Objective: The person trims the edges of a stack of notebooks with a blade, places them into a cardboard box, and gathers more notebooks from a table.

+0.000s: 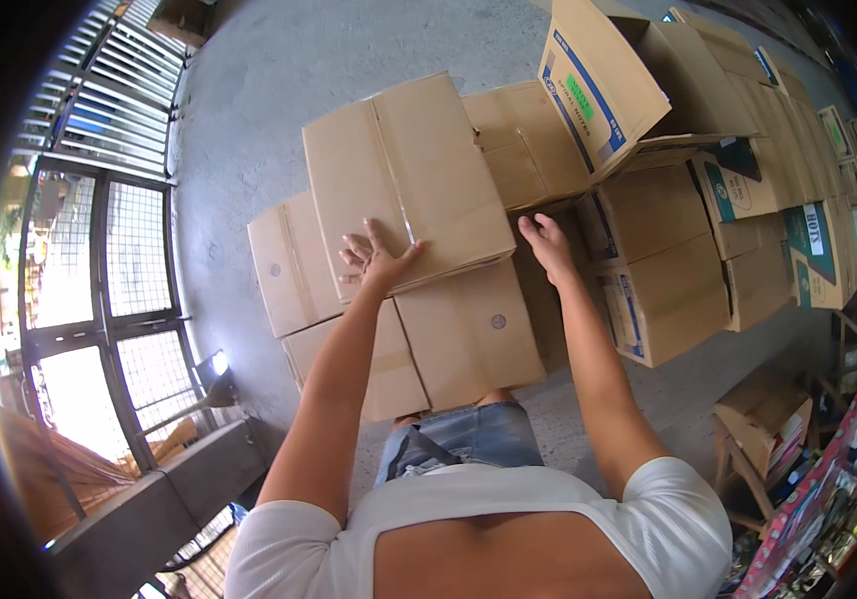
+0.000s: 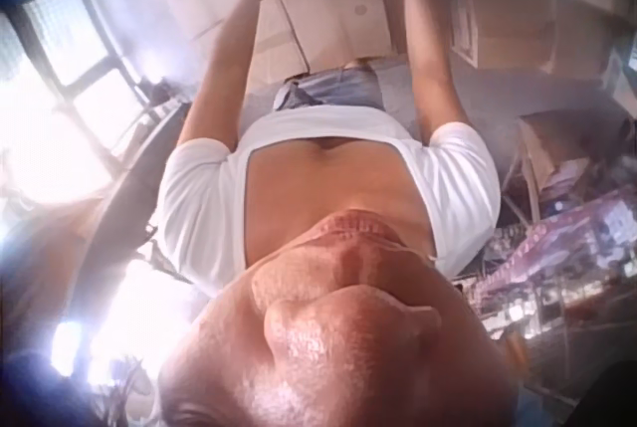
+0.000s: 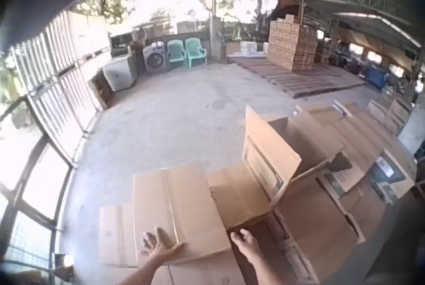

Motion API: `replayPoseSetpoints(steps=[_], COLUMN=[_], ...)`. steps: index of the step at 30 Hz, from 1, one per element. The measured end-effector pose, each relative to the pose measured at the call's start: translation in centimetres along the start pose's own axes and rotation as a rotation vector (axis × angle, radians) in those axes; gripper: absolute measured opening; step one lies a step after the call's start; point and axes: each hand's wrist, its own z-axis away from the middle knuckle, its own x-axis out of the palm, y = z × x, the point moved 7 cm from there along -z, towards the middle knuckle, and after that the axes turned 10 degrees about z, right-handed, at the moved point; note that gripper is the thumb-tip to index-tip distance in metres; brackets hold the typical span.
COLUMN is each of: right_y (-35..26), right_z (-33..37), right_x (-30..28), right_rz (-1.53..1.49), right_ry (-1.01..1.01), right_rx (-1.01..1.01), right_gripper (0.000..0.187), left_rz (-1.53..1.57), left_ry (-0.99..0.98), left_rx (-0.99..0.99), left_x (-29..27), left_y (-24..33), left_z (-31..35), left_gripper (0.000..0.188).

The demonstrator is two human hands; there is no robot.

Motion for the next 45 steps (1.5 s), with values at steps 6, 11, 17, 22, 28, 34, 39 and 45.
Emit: replayPoseSetpoints(steps=[6, 11, 17, 22, 28, 34, 39, 45], right_y=[-4.1, -3.6, -3.3, -6.2, -10.2, -6.1, -5.1, -5.0], right_z=[2.0, 2.7, 14.7, 31.7, 23.9, 1.2, 0.9, -0.4], right_x=[7.0, 6.0, 10.6, 19.9, 15.6, 6.8, 10.2, 8.8], right_rz=[0.067, 0.174, 0.199, 0.104, 0.090, 0.418, 0.019, 0.139], right_ry=[-0.271, -0.037, 0.109, -0.118, -0.216, 0.200, -0.162, -0.246], right_rx=[0.160, 0.241, 0.326, 0.305, 0.073, -0.099, 0.036, 0.044], right_gripper=[0.063, 0.062, 0.056, 0.031, 0.033, 0.078, 0.083, 0.080], left_rz=[0.209, 0.190, 0.307, -0.079, 0.237, 1.053, 1.347, 1.207], left_ry=[0.218, 0.068, 0.001, -0.214, -0.100, 0.285, 0.103, 0.388], left_rx=[-0.118, -0.008, 0.380, 0.535, 0.305, 0.460, 0.463, 0.232], left_x=[-3.0, -3.2, -6.8, -14.7, -16.1, -13.7, -14.7, -8.4], left_y=[-9.8, -10.2, -16.3, -18.2, -21.6, -24.8, -24.4, -28.7], left_z=[-1.0, -2.6, -8.2, -14.3, -16.1, -17.8, -15.1, -3.7], left_gripper=[0.125, 0.132, 0.132, 0.125, 0.108, 0.068, 0.047, 0.040])
